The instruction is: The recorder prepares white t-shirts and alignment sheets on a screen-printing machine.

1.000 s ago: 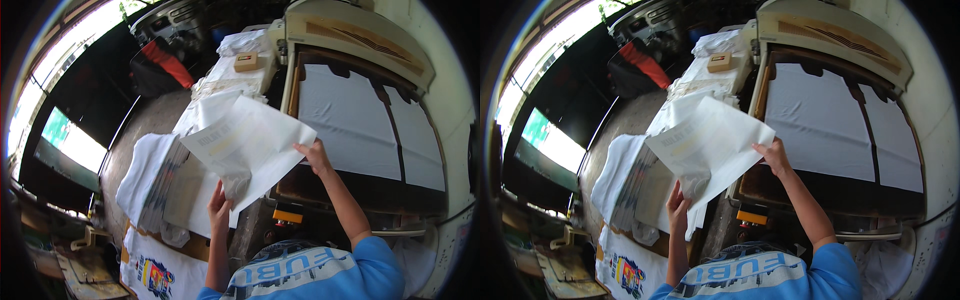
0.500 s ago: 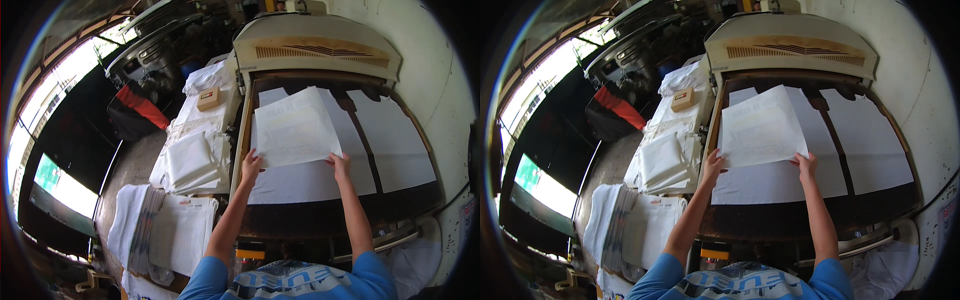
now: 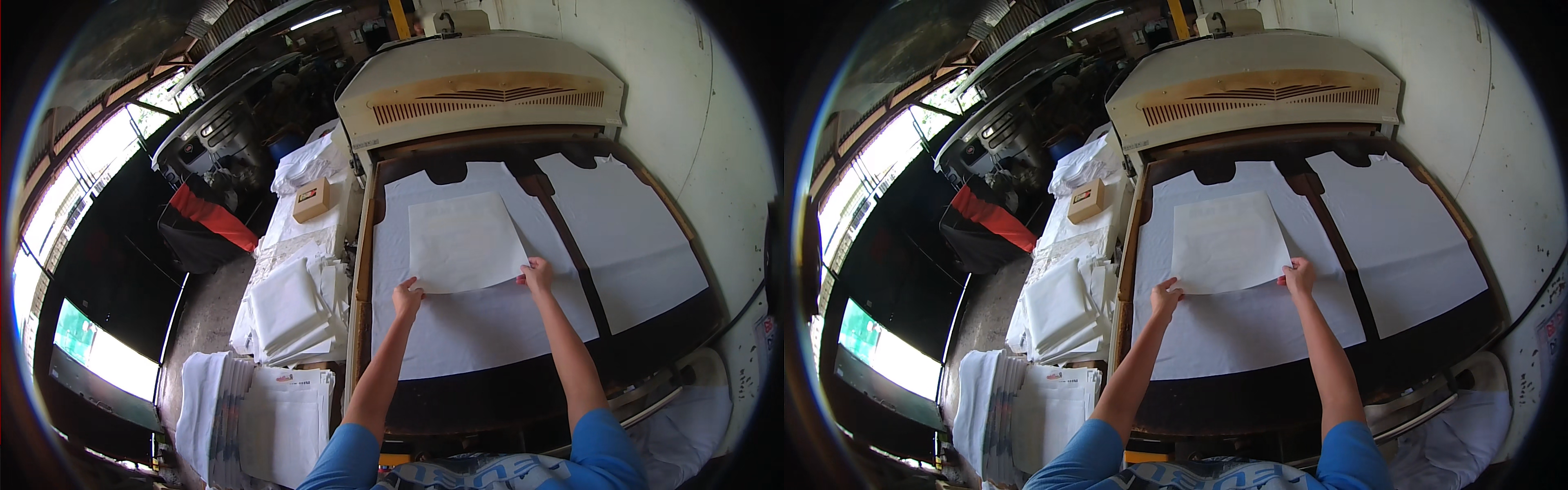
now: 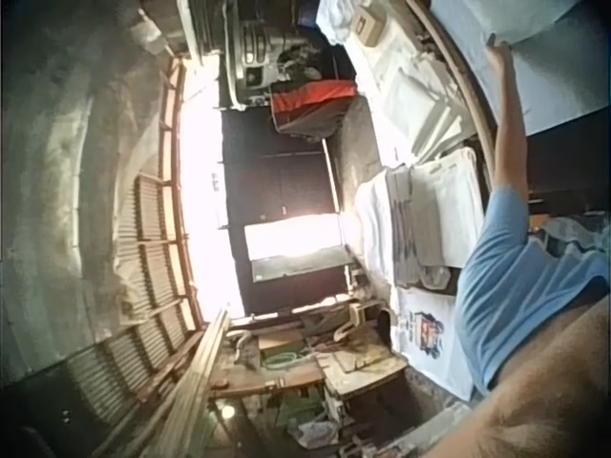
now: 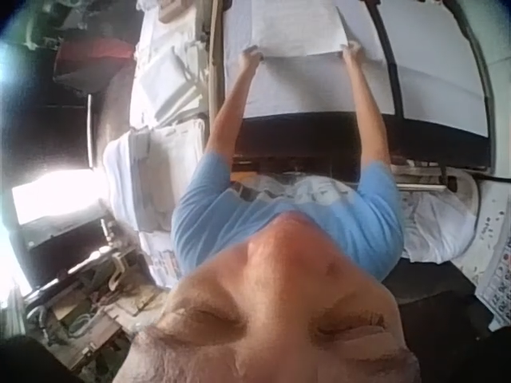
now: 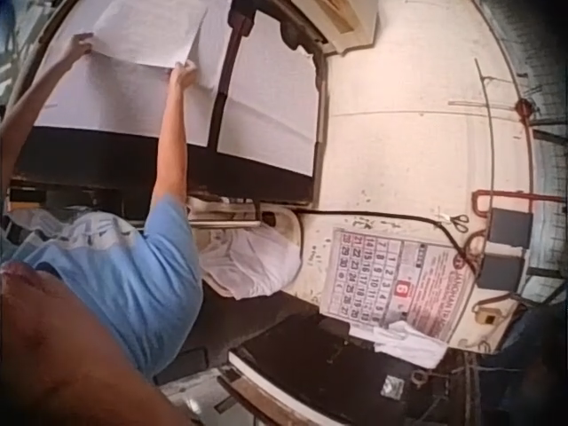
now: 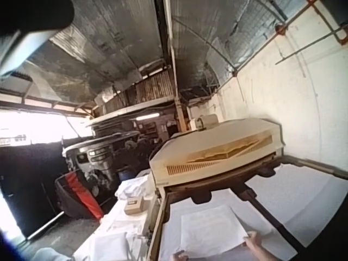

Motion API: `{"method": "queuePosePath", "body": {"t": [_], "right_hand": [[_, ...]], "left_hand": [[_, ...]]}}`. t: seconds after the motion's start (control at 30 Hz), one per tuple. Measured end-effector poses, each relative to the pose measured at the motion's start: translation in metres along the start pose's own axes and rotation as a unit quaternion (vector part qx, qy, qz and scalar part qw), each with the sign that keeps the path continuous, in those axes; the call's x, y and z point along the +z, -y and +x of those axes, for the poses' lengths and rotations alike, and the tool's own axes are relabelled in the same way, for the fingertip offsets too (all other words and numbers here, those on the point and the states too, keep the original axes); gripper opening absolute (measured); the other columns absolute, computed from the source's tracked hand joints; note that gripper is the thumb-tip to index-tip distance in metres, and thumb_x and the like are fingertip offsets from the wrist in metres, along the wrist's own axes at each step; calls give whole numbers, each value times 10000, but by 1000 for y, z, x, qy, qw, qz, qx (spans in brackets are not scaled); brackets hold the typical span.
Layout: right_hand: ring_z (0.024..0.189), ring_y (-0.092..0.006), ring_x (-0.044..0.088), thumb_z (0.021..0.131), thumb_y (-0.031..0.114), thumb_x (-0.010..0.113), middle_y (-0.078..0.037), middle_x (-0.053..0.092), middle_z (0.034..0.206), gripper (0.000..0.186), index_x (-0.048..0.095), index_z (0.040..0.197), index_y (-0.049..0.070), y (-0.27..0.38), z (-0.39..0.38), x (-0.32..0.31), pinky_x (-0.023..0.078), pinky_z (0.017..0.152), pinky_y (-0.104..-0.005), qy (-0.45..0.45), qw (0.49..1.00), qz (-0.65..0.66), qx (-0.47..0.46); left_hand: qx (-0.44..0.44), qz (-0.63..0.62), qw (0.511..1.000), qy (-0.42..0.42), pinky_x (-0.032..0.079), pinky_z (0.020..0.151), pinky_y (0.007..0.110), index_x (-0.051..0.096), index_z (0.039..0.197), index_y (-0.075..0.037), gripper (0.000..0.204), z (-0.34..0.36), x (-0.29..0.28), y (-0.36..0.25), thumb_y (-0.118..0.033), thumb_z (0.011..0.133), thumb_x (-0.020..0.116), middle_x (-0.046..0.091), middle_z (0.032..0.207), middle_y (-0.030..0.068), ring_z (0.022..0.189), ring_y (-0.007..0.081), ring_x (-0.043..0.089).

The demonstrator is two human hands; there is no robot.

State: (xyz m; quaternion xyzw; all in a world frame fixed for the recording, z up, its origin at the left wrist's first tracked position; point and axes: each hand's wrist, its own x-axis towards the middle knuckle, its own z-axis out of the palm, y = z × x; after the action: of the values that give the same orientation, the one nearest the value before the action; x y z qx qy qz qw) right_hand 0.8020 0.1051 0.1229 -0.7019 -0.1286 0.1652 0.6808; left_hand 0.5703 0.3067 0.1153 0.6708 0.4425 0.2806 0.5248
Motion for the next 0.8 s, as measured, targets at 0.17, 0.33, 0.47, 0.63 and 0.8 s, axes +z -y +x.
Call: {"method": "queuePosePath", "body": {"t": [0.17,0.33,0.47,0.63,0.8], "right_hand": [[495,-221,601,717,-44,553,-166,559,776,291,483,990,-113,3,20,1,489,397,-276,-9,997,-68,-36],[473,-217,601,719,-60,540,-176,592,693,236,499,944,-119,7,22,6,488,391,-276,-21,993,-96,-63],[481,-213,605,718,-64,541,-173,595,692,241,507,950,-117,0,28,-5,495,400,-275,-28,994,-94,-55],[507,-213,612,706,-58,551,-165,584,708,306,497,1003,-113,0,28,1,501,415,-263,-2,994,-99,-47],[616,-260,601,696,-1,580,-154,589,732,271,549,960,-57,-18,37,-23,493,538,-334,-53,965,-239,-96]], "left_hand": [[12,6,1000,-5,516,564,246,546,1083,32,402,10,9,-6,5,682,559,611,884,162,654,170,619],[8,28,1000,11,505,546,246,552,1077,29,404,19,5,-8,-4,675,564,626,853,153,640,174,623],[15,50,999,8,505,551,252,561,1060,32,395,16,6,-6,-5,668,572,629,859,158,634,181,629],[69,80,994,-36,478,559,288,588,1026,14,397,20,2,3,-32,633,551,628,701,173,554,183,612],[64,102,992,-35,479,601,314,606,1000,-11,365,14,10,-6,-46,641,551,624,720,167,606,218,614]]}}
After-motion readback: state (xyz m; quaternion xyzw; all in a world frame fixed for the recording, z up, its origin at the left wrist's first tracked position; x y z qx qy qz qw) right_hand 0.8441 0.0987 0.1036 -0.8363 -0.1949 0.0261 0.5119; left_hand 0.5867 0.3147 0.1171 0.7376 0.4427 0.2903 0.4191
